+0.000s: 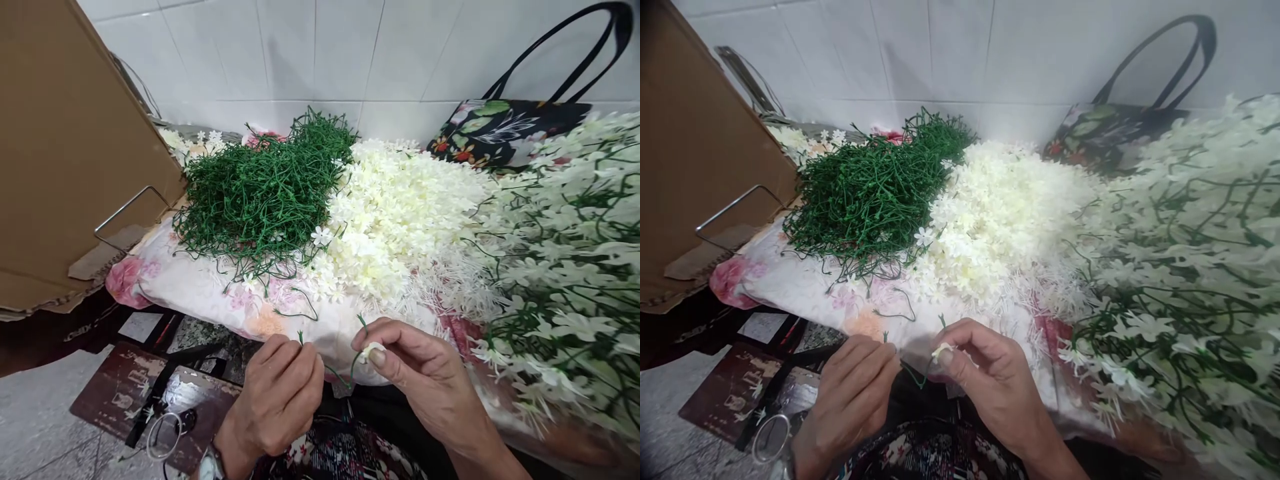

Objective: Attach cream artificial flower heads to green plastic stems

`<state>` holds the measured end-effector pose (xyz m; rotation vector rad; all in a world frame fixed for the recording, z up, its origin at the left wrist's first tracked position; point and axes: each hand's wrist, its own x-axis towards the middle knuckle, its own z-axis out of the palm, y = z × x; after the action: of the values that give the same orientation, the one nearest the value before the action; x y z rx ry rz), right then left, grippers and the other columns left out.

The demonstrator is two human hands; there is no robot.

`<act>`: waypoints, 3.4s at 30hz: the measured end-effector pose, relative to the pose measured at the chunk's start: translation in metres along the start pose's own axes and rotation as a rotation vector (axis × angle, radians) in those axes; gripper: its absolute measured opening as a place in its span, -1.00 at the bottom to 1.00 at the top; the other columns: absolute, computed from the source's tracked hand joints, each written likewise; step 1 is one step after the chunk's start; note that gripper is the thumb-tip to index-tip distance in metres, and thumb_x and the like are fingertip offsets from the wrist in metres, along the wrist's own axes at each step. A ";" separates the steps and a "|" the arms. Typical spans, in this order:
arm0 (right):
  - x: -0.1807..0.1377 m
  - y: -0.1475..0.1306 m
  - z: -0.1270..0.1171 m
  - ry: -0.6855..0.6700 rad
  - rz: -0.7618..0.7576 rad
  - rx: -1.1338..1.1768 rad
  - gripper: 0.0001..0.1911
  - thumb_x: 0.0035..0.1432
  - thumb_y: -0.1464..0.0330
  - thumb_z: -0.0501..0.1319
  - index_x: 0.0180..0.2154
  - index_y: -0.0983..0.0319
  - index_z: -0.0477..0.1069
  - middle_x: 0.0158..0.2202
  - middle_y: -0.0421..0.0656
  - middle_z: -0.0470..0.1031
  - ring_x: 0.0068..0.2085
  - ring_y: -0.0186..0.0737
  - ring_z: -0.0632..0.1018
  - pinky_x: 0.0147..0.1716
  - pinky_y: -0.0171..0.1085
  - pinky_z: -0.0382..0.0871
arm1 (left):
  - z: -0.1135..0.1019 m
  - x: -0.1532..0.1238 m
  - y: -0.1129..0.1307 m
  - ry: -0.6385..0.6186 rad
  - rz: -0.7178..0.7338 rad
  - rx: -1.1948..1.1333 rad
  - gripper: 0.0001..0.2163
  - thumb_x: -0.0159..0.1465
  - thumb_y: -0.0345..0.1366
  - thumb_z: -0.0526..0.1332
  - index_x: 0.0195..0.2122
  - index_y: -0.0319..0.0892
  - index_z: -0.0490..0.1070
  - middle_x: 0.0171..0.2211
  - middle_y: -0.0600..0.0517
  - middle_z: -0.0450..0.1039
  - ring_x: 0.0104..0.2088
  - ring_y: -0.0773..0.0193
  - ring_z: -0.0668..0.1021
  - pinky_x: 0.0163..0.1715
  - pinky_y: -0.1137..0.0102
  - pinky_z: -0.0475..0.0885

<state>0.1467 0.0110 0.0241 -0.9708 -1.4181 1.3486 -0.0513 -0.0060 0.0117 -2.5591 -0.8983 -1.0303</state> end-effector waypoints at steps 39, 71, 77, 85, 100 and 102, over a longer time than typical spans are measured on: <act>-0.019 -0.007 -0.013 0.068 -0.380 -0.343 -0.89 0.13 0.52 0.15 -0.33 0.23 0.39 -0.45 -0.18 0.45 -0.42 -0.33 0.49 -0.47 -0.35 0.37 | 0.005 0.037 0.042 -0.017 -0.793 -0.776 -0.89 0.29 -0.45 0.01 -0.33 -0.13 0.24 -0.46 0.08 0.24 -0.46 0.35 0.34 -0.47 0.43 0.28; -0.020 -0.005 -0.021 -0.038 -0.545 -0.850 -0.85 0.13 0.60 0.07 -0.36 0.31 0.37 -0.50 -0.13 0.36 -0.42 -0.32 0.36 -0.46 -0.34 0.29 | 0.029 0.039 0.042 -0.105 -0.715 -0.735 -0.83 0.16 -0.57 0.04 -0.47 -0.17 0.26 -0.58 0.13 0.20 -0.56 0.40 0.30 -0.57 0.49 0.20; -0.017 0.000 -0.020 -0.032 -0.519 -0.839 -0.84 0.13 0.60 0.06 -0.39 0.30 0.35 -0.52 -0.14 0.36 -0.45 -0.33 0.35 -0.48 -0.34 0.28 | 0.037 0.035 0.042 -0.110 -0.755 -0.712 -0.84 0.15 -0.56 0.04 -0.47 -0.17 0.24 -0.57 0.13 0.22 -0.55 0.40 0.29 -0.55 0.49 0.20; -0.016 0.007 -0.021 -0.028 -0.517 -0.780 -0.86 0.11 0.61 0.08 -0.35 0.34 0.37 -0.48 -0.13 0.38 -0.42 -0.34 0.40 -0.46 -0.36 0.32 | 0.037 0.036 0.041 -0.143 -0.753 -0.742 -0.84 0.16 -0.57 0.03 -0.48 -0.18 0.21 -0.57 0.15 0.16 -0.54 0.41 0.27 -0.54 0.50 0.18; -0.021 0.004 -0.025 0.011 -0.392 -0.687 -0.90 0.15 0.53 0.13 -0.30 0.29 0.40 -0.47 -0.19 0.41 -0.44 -0.41 0.44 -0.45 -0.42 0.35 | 0.041 0.031 0.042 0.026 -0.587 -0.655 -0.83 0.19 -0.57 0.08 -0.30 -0.23 0.38 -0.49 0.04 0.32 -0.47 0.35 0.38 -0.50 0.46 0.31; -0.021 0.005 -0.024 0.027 -0.397 -0.713 -0.92 0.15 0.52 0.12 -0.33 0.30 0.38 -0.48 -0.20 0.39 -0.45 -0.40 0.43 -0.45 -0.41 0.34 | 0.042 0.031 0.043 0.037 -0.546 -0.570 -0.82 0.18 -0.58 0.08 -0.29 -0.25 0.40 -0.50 0.01 0.34 -0.48 0.34 0.38 -0.50 0.44 0.32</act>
<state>0.1753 -0.0026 0.0164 -1.0567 -1.9961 0.5289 0.0154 -0.0074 0.0028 -2.7702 -1.5319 -1.6860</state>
